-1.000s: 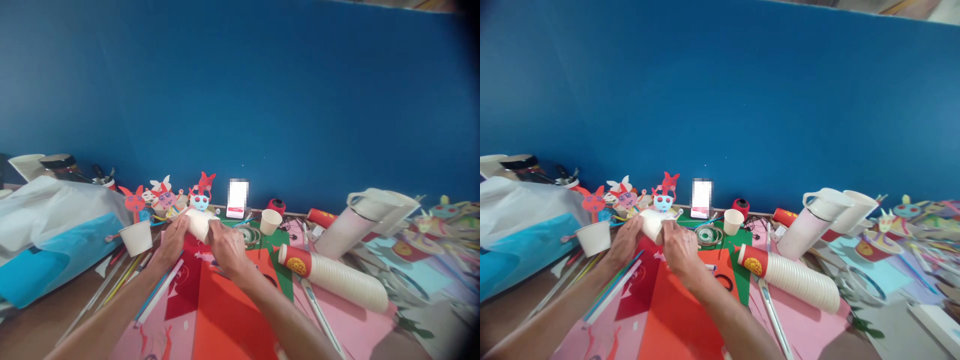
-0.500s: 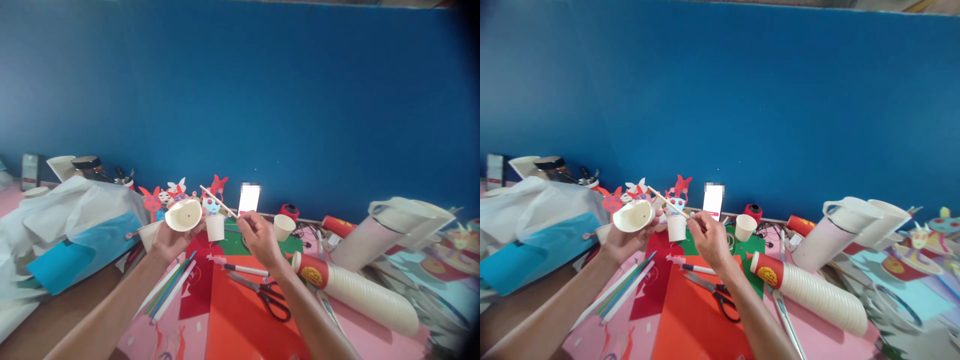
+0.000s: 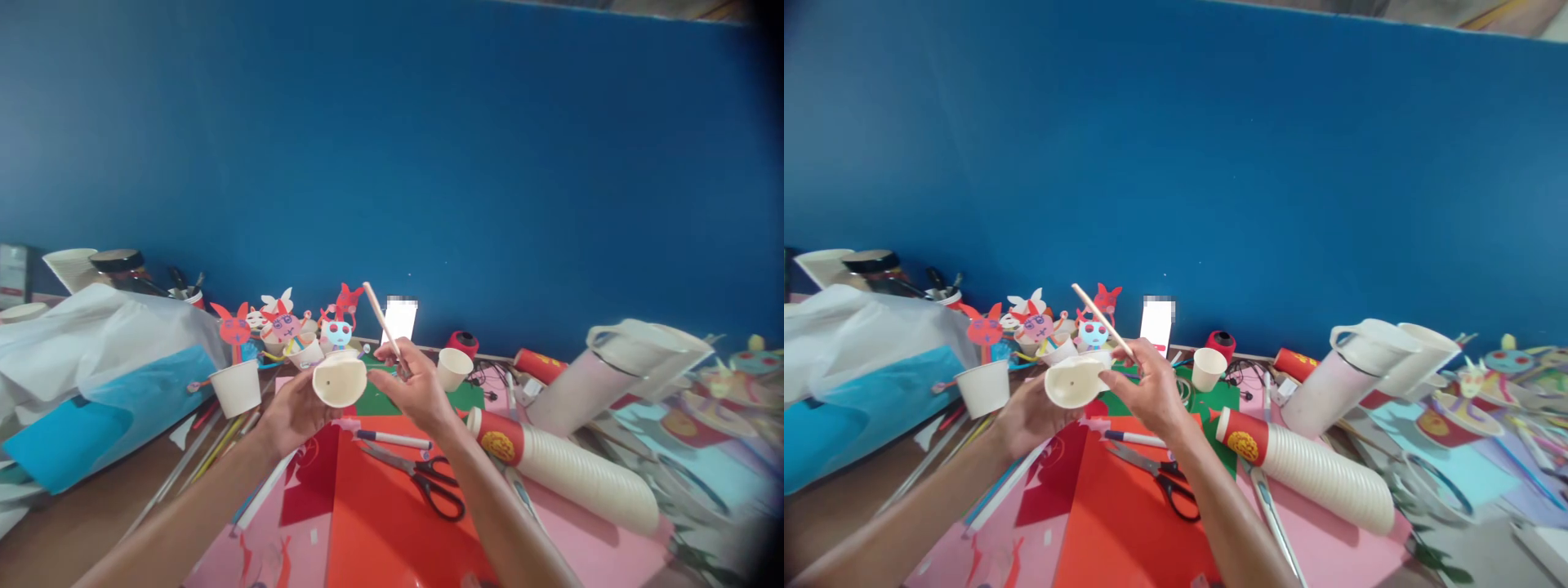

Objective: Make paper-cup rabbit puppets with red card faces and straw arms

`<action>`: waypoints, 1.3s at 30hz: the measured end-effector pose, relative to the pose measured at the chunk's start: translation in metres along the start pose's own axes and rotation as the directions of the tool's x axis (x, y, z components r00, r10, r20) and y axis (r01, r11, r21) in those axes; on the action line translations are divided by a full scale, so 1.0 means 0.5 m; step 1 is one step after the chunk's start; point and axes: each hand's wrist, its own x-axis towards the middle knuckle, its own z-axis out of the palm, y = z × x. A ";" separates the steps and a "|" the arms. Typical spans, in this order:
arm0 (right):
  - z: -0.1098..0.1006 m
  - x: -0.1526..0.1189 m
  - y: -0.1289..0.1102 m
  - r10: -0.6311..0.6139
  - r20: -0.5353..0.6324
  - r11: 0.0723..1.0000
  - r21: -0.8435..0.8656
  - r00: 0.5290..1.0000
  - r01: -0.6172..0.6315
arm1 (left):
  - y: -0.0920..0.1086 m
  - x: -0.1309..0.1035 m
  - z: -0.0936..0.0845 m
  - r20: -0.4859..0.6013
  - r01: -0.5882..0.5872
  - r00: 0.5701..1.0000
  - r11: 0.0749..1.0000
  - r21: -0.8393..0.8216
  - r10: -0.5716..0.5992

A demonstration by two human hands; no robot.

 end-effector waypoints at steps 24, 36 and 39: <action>-0.007 0.010 0.024 0.104 0.244 0.995 -0.033 0.964 -0.099 | -0.068 0.006 -0.012 0.243 0.285 0.924 0.955 0.077 -0.295; -0.002 0.012 0.018 0.021 0.204 0.998 -0.055 0.979 -0.010 | -0.076 0.015 -0.026 0.314 0.181 0.927 0.978 0.099 -0.204; -0.005 0.011 0.012 -0.021 0.230 0.998 -0.060 0.973 0.035 | -0.060 0.007 -0.022 0.380 0.053 0.919 0.988 0.143 -0.104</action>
